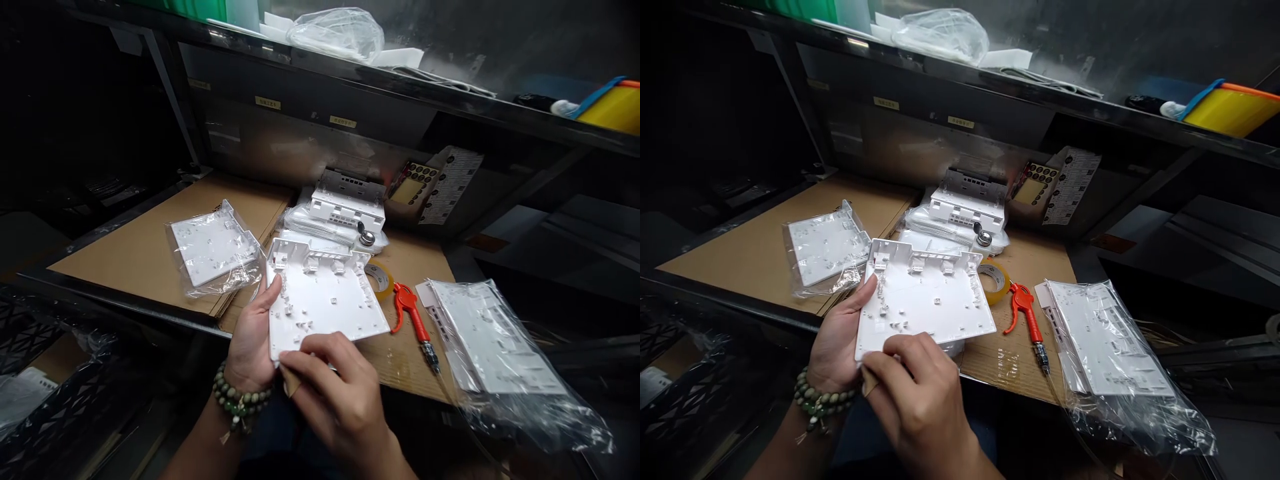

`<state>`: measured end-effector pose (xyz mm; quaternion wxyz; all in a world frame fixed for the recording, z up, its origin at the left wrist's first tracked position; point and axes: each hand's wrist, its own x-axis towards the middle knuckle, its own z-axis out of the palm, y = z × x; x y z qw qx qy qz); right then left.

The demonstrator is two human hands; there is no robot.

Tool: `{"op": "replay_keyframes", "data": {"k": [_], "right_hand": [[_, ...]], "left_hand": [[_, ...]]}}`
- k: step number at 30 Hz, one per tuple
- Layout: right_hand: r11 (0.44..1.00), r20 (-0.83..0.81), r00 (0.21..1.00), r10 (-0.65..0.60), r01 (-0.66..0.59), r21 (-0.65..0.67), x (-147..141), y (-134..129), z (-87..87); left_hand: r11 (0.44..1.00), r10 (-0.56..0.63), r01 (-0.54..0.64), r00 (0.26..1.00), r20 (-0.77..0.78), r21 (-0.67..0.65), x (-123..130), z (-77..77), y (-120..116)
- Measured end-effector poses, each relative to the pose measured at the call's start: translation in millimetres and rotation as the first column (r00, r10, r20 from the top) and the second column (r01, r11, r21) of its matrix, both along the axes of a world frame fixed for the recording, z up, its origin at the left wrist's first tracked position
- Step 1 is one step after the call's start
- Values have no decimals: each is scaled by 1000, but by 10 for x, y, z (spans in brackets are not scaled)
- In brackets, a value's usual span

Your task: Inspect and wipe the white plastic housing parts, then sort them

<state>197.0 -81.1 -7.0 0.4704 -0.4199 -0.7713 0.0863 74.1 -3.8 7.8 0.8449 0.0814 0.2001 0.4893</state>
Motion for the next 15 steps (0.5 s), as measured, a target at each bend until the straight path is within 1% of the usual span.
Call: {"op": "replay_keyframes", "data": {"k": [2,4,5,7,9,10,12,15], "right_hand": [[999,7,999,-47,47,-17,148,-13,-23],[984,-35,984,-177,177,-16,372,-41,-57],[965,-66,963,-261,261,-12,496,-55,-76],[907,-119,900,-419,422,1,729,-79,-113],[852,-156,843,-515,523,9,901,-95,-138],[836,-165,825,-540,549,5,954,-100,-147],[831,-161,819,-551,557,-9,1001,-102,-160],[867,-98,861,-499,498,-38,986,-79,-192]], "left_hand": [[1000,-3,3,1000,-11,10,-70,-46,31],[1000,2,-2,1000,-28,4,-162,-99,69],[1000,12,-12,999,-37,-5,-211,-121,87],[998,33,-36,997,-66,-43,-306,-146,111],[994,46,-58,991,-127,-95,-384,-150,114],[991,50,-71,983,-174,-115,-414,-148,109],[984,76,-117,957,-279,-133,-458,-147,92],[963,149,-225,904,-400,-149,-499,-174,70]]}}
